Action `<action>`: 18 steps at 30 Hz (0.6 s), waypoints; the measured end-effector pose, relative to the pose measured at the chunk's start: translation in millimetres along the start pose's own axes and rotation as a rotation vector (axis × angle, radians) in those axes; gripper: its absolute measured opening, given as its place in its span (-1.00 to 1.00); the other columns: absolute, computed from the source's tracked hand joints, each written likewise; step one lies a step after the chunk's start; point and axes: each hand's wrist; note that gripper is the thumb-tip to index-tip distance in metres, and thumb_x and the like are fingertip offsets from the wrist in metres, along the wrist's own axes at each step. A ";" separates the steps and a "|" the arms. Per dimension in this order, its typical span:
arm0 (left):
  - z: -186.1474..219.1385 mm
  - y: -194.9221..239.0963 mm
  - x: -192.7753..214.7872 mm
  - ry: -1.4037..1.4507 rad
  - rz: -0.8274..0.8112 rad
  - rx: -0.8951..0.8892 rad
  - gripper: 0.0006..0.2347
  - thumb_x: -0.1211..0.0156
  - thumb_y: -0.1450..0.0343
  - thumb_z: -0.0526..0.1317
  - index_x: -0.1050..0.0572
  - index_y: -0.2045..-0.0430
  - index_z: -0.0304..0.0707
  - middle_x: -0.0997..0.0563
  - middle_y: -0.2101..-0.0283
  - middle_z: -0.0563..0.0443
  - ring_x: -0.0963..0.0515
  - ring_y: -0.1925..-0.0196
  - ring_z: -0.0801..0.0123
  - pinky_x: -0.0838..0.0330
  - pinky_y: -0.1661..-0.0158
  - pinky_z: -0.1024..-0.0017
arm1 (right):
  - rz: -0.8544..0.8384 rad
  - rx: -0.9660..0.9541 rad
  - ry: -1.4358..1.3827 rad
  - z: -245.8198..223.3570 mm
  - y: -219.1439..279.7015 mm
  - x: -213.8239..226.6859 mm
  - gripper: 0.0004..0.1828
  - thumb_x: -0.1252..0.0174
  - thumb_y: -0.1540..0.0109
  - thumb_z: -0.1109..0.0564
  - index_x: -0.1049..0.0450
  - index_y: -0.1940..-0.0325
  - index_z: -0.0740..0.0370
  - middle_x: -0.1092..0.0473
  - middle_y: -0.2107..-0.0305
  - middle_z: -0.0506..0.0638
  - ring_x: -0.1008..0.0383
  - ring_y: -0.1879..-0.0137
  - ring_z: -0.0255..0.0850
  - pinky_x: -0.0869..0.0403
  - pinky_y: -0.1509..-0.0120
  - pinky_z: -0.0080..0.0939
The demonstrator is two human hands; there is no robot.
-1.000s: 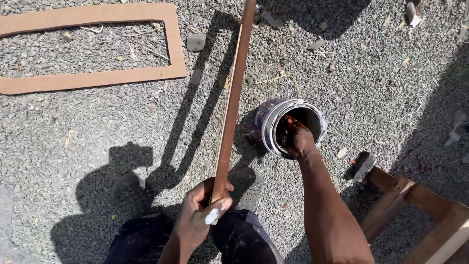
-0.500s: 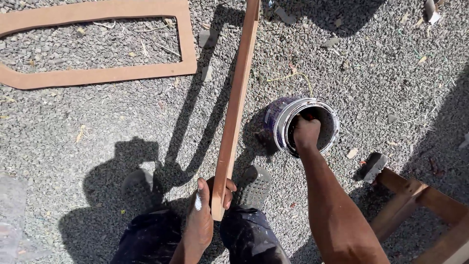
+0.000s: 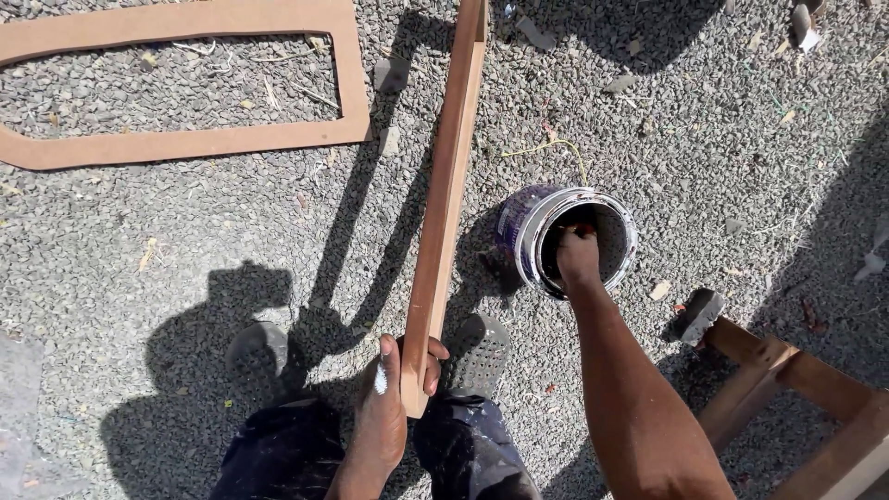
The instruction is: Applying wood stain to curved wooden frames using a sponge
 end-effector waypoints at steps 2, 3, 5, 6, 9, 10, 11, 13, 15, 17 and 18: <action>-3.3 -0.6 1.4 0.027 -0.016 0.004 -0.37 0.36 -0.45 0.31 -0.48 0.38 -0.33 -0.50 0.49 -0.10 -0.37 0.47 0.33 -0.16 0.35 0.27 | -0.095 -0.055 0.111 6.7 -11.8 0.4 -0.44 -0.04 -0.25 0.33 -0.18 -0.36 0.37 -0.37 -0.06 0.33 -0.46 -0.18 0.14 -0.46 -0.32 -0.07; -3.4 -0.9 1.8 0.028 -0.016 0.003 -0.37 0.36 -0.45 0.31 -0.48 0.38 -0.33 -0.50 0.49 -0.10 -0.37 0.47 0.33 -0.16 0.35 0.27 | -0.095 -0.054 0.111 6.6 -12.3 2.4 -0.44 -0.04 -0.25 0.33 -0.18 -0.36 0.37 -0.37 -0.06 0.33 -0.46 -0.18 0.14 -0.46 -0.32 -0.07; -3.8 -1.0 2.4 0.015 -0.011 0.009 -0.38 0.39 -0.47 0.28 -0.50 0.36 -0.36 -0.49 0.51 -0.10 -0.38 0.47 0.32 -0.18 0.36 0.28 | -0.072 0.044 -0.013 7.0 -13.3 6.6 -0.42 -0.01 -0.16 0.47 -0.43 -0.25 0.20 -0.49 0.00 0.19 -0.54 -0.06 -0.05 -0.51 -0.24 -0.25; -2.9 -0.8 1.8 0.016 -0.010 0.008 -0.38 0.39 -0.47 0.28 -0.50 0.36 -0.36 -0.49 0.51 -0.10 -0.38 0.47 0.32 -0.18 0.36 0.28 | -0.072 0.045 -0.012 10.5 -16.9 5.9 -0.42 -0.01 -0.16 0.47 -0.43 -0.25 0.20 -0.49 0.00 0.19 -0.54 -0.06 -0.05 -0.51 -0.24 -0.25; -0.7 -0.4 -0.2 0.023 -0.018 0.008 -0.36 0.37 -0.46 0.29 -0.53 0.34 -0.38 -0.45 0.53 -0.08 -0.37 0.47 0.33 -0.17 0.35 0.29 | -0.082 0.137 -0.109 5.6 -11.7 6.6 -0.74 -0.12 -0.30 0.25 -0.54 -0.06 0.25 -0.52 0.22 0.08 -0.47 0.25 -0.25 -0.47 0.16 -0.37; 0.0 -0.4 -1.1 0.004 -0.010 0.010 -0.33 0.37 -0.44 0.31 -0.56 0.33 -0.39 -0.42 0.57 -0.05 -0.37 0.49 0.32 -0.17 0.36 0.29 | -0.055 0.142 -0.092 -6.7 0.9 8.1 -0.75 -0.08 -0.32 0.25 -0.54 -0.05 0.34 -0.52 0.24 0.12 -0.48 0.27 -0.22 -0.48 0.16 -0.34; 0.8 0.0 -1.7 -0.014 -0.001 0.013 -0.30 0.37 -0.42 0.33 -0.59 0.33 -0.40 -0.38 0.62 -0.02 -0.37 0.50 0.32 -0.16 0.36 0.29 | -0.028 0.146 -0.076 -18.6 13.8 9.1 -0.73 -0.04 -0.33 0.24 -0.53 -0.04 0.44 -0.53 0.27 0.16 -0.50 0.30 -0.20 -0.49 0.15 -0.31; 1.0 0.4 -1.6 -0.038 -0.004 0.016 -0.29 0.41 -0.42 0.33 -0.60 0.31 -0.38 -0.38 0.61 -0.01 -0.38 0.50 0.33 -0.17 0.36 0.30 | 0.000 0.123 -0.027 -36.9 31.5 11.3 -0.74 -0.06 -0.35 0.20 -0.55 -0.01 0.42 -0.53 0.29 0.15 -0.51 0.30 -0.19 -0.50 0.12 -0.28; 1.6 2.0 -2.2 -0.062 -0.008 0.022 -0.28 0.44 -0.42 0.33 -0.60 0.30 -0.37 -0.38 0.60 0.00 -0.38 0.49 0.35 -0.18 0.35 0.30 | 0.030 0.097 0.023 -46.3 42.5 12.8 -0.75 -0.09 -0.37 0.16 -0.56 0.02 0.40 -0.53 0.31 0.14 -0.52 0.30 -0.18 -0.51 0.09 -0.25; 3.6 2.3 -3.3 -0.073 0.004 0.009 -0.29 0.43 -0.43 0.31 -0.63 0.28 -0.35 -0.38 0.61 0.02 -0.40 0.50 0.35 -0.19 0.37 0.31 | 0.062 0.088 0.067 -49.9 44.5 11.7 -0.66 -0.08 -0.38 0.10 -0.50 -0.04 0.50 -0.53 0.21 0.26 -0.59 0.19 -0.06 -0.56 0.00 -0.20; 6.5 1.5 -4.1 -0.072 0.003 0.006 -0.29 0.43 -0.43 0.31 -0.63 0.28 -0.35 -0.38 0.61 0.02 -0.40 0.50 0.35 -0.19 0.37 0.31 | 0.062 0.092 0.066 -50.5 42.7 10.8 -0.66 -0.08 -0.38 0.10 -0.50 -0.04 0.50 -0.53 0.21 0.26 -0.59 0.19 -0.06 -0.56 0.00 -0.20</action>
Point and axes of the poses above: each hand's wrist, its own y-axis away from the middle knuckle, its own x-axis out of the back of the hand, z = x × y
